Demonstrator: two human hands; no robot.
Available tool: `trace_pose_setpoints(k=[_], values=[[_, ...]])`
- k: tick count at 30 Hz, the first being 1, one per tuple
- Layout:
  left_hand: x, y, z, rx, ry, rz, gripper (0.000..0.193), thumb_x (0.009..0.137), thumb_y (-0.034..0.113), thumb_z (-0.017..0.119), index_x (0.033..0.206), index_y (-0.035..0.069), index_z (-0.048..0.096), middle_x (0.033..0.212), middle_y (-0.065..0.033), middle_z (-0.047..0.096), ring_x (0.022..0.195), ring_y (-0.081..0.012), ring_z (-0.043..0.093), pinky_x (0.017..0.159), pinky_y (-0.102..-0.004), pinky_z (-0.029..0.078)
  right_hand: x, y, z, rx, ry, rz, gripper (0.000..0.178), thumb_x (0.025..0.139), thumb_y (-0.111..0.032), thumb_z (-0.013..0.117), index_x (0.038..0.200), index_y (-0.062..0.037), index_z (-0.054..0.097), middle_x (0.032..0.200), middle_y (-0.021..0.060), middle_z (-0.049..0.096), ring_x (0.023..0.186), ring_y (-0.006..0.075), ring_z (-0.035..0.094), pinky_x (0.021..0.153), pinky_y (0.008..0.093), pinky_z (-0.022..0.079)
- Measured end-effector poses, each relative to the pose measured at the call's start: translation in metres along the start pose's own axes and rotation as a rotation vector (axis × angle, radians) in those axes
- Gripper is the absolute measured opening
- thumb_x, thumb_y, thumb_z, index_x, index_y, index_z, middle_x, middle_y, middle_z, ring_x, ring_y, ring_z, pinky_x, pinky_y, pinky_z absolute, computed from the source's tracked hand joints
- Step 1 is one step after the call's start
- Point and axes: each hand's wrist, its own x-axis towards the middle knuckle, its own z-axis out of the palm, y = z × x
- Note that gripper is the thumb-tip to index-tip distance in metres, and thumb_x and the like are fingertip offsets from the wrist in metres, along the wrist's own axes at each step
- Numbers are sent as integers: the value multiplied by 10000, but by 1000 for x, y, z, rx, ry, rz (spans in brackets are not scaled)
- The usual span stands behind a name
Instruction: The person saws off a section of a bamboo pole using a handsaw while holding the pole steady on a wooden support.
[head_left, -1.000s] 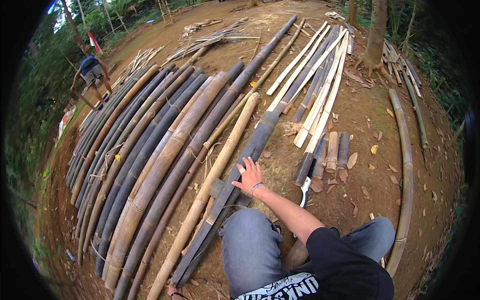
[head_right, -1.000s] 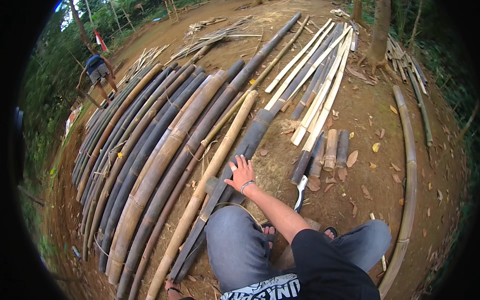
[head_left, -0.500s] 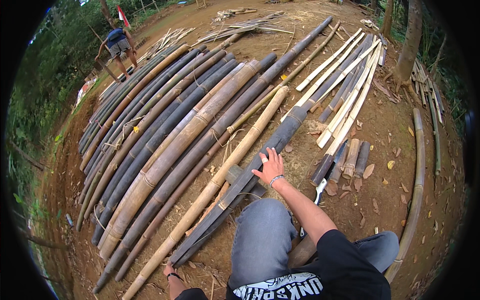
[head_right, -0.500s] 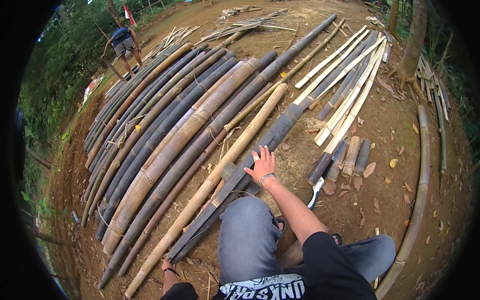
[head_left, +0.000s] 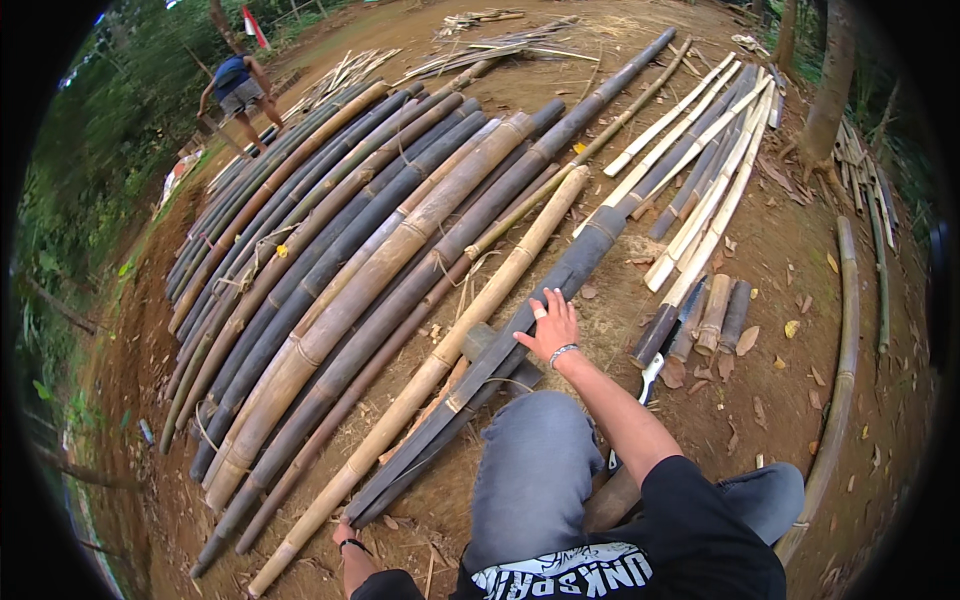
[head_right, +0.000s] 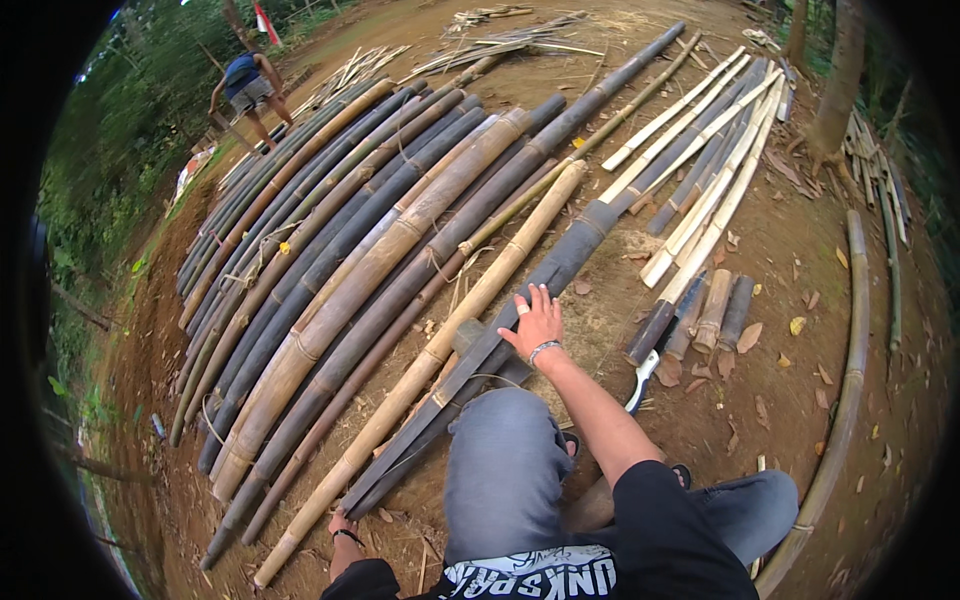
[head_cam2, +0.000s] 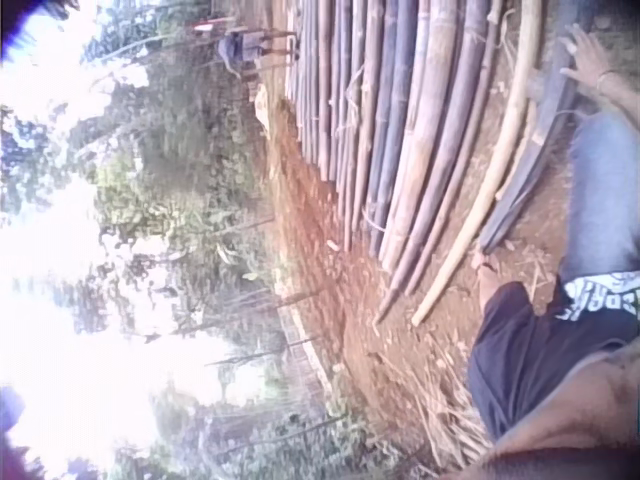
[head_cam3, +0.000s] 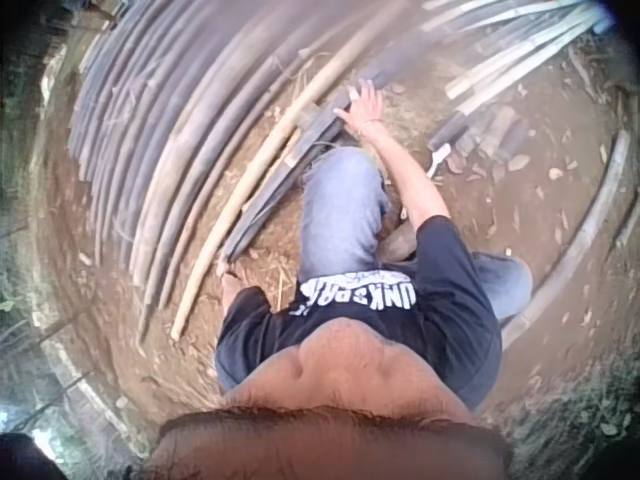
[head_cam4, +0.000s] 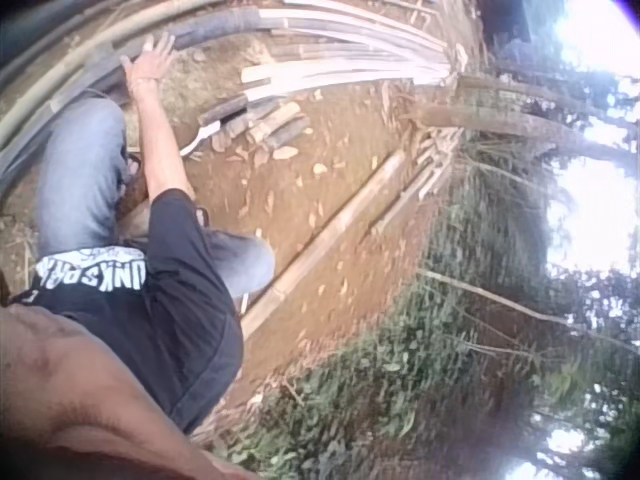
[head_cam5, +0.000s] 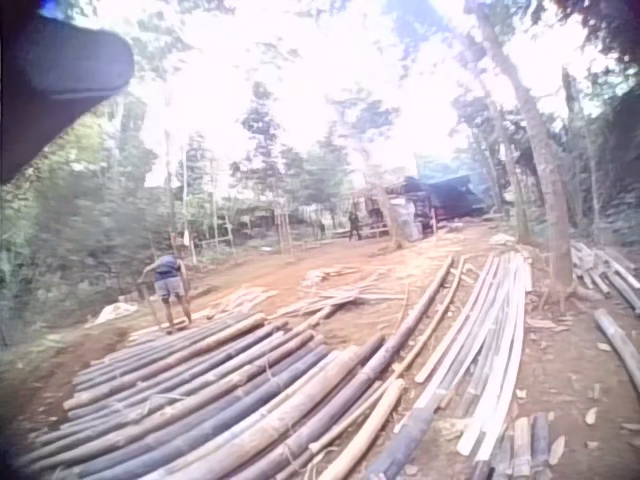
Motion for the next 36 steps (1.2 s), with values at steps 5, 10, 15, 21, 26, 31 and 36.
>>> trace_pose_setpoints(k=[5,10,15,21,26,31,36], values=[[-6,2,3,54,3,-35,331,884,207,694,1174,57,640,1136,-158,642,967,-324,645,870,-510,513,0,2,-1,-9,-19,5,801,844,-578,702,1469,-124,487,1594,186,301,1508,362,218,1209,520,221],[-5,11,13,56,123,-48,364,877,189,680,1204,51,600,1143,-144,640,969,-324,641,809,-497,500,3,3,6,10,40,-8,805,817,-590,724,1441,-129,509,1567,189,327,1493,384,238,1202,548,227],[-15,7,14,122,45,-83,403,906,287,645,1225,41,627,1212,-117,652,1051,-307,619,840,-470,497,1,3,6,-3,37,-10,798,836,-590,706,1432,-97,509,1572,195,329,1495,371,248,1204,536,229],[-17,8,24,200,134,-116,320,918,297,600,1176,113,647,1072,-44,687,829,-254,634,669,-410,502,-3,6,1,23,21,20,789,819,-563,736,1428,-114,514,1581,172,314,1506,349,224,1216,523,212],[-15,10,22,196,101,-114,308,921,307,591,1170,137,654,1028,-22,696,793,-234,618,640,-385,483,-2,3,2,40,28,16,785,821,-564,732,1432,-126,509,1586,176,305,1507,352,221,1216,523,215],[-15,9,15,214,71,-106,282,921,312,588,1129,138,664,1013,-7,704,797,-226,627,645,-366,488,-1,5,5,23,24,15,782,828,-566,726,1436,-127,504,1588,177,302,1509,355,216,1215,533,217],[-18,5,16,180,65,-22,382,916,343,604,1160,55,665,1062,-69,708,932,-279,663,774,-433,538,0,6,5,6,23,15,774,838,-567,715,1439,-129,501,1587,176,306,1511,352,213,1214,538,217]])
